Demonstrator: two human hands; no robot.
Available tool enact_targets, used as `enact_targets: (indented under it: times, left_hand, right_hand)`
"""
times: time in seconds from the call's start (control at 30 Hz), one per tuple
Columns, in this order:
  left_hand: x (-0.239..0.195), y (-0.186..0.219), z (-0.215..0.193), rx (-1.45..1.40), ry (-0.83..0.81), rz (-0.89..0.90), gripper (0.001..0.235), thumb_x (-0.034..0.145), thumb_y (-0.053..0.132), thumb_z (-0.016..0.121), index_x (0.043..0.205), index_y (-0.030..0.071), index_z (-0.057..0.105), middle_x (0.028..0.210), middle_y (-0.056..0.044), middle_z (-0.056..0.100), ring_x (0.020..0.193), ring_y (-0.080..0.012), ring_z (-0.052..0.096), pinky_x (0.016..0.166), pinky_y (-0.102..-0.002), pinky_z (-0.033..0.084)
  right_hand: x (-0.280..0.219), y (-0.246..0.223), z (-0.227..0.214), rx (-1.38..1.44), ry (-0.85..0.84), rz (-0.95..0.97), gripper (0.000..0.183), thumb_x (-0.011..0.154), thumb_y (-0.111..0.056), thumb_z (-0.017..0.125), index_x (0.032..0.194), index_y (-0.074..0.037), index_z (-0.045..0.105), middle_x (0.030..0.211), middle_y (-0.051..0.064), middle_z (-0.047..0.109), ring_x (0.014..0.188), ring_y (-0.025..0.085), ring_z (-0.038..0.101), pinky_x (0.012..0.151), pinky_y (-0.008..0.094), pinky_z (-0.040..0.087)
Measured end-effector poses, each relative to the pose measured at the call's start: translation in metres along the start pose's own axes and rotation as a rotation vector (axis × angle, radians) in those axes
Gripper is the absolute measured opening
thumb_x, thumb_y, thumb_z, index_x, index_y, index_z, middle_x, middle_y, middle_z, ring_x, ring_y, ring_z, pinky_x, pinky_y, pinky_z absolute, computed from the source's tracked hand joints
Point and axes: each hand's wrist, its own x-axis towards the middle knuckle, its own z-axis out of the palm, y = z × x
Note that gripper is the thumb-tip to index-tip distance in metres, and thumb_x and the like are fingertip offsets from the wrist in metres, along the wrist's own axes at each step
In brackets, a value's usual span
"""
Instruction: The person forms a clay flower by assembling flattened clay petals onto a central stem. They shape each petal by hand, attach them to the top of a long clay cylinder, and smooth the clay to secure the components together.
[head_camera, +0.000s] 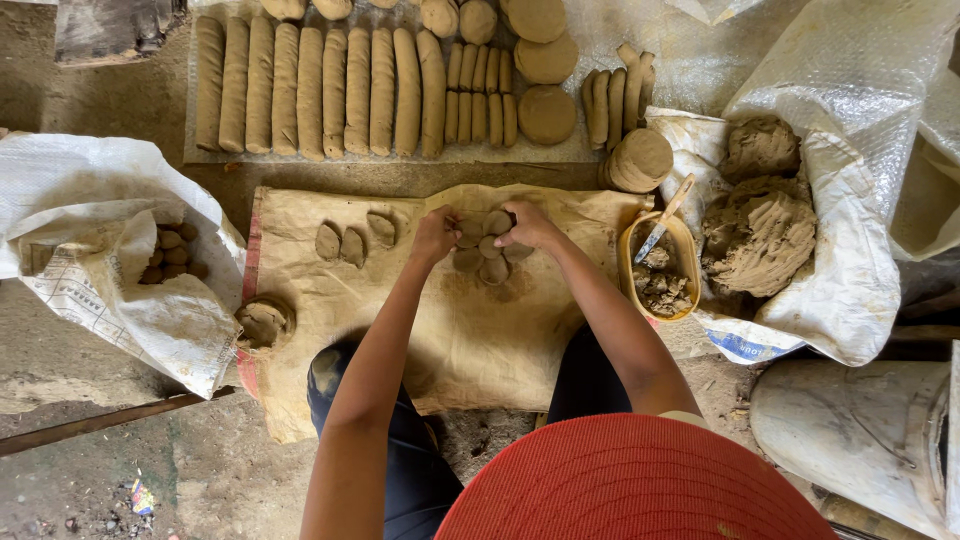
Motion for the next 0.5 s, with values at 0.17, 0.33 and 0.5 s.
enact_targets:
  times: [0.17, 0.33, 0.5]
  left_hand:
    - [-0.004, 0.004, 0.001, -0.109, 0.001, -0.002, 0.033, 0.086, -0.008, 0.071, 0.118, -0.002, 0.072, 0.105, -0.016, 0.076, 0.084, -0.0227, 0.078, 0.066, -0.033, 0.066]
    - [-0.014, 0.010, -0.003, -0.179, 0.011, -0.006, 0.033, 0.086, -0.010, 0.070, 0.118, -0.002, 0.072, 0.105, -0.017, 0.076, 0.086, -0.0217, 0.076, 0.068, -0.032, 0.068]
    - [-0.035, 0.036, -0.015, -0.157, -0.034, 0.004, 0.033, 0.086, -0.009, 0.068, 0.118, -0.002, 0.072, 0.107, -0.015, 0.076, 0.087, -0.0193, 0.076, 0.071, -0.032, 0.067]
  right_hand:
    - [0.004, 0.004, -0.002, -0.014, -0.017, -0.072, 0.075, 0.064, -0.017, 0.095, 0.131, -0.006, 0.064, 0.130, 0.012, 0.070, 0.124, 0.028, 0.063, 0.106, 0.041, 0.049]
    - [-0.002, 0.000, -0.005, -0.034, -0.133, -0.144, 0.070, 0.063, -0.019, 0.095, 0.126, -0.010, 0.066, 0.125, 0.011, 0.072, 0.119, 0.026, 0.067, 0.103, 0.041, 0.051]
    - [-0.038, -0.013, -0.009, -0.074, -0.028, -0.249, 0.064, 0.063, -0.016, 0.096, 0.120, -0.009, 0.068, 0.123, 0.012, 0.070, 0.118, 0.030, 0.063, 0.102, 0.046, 0.049]
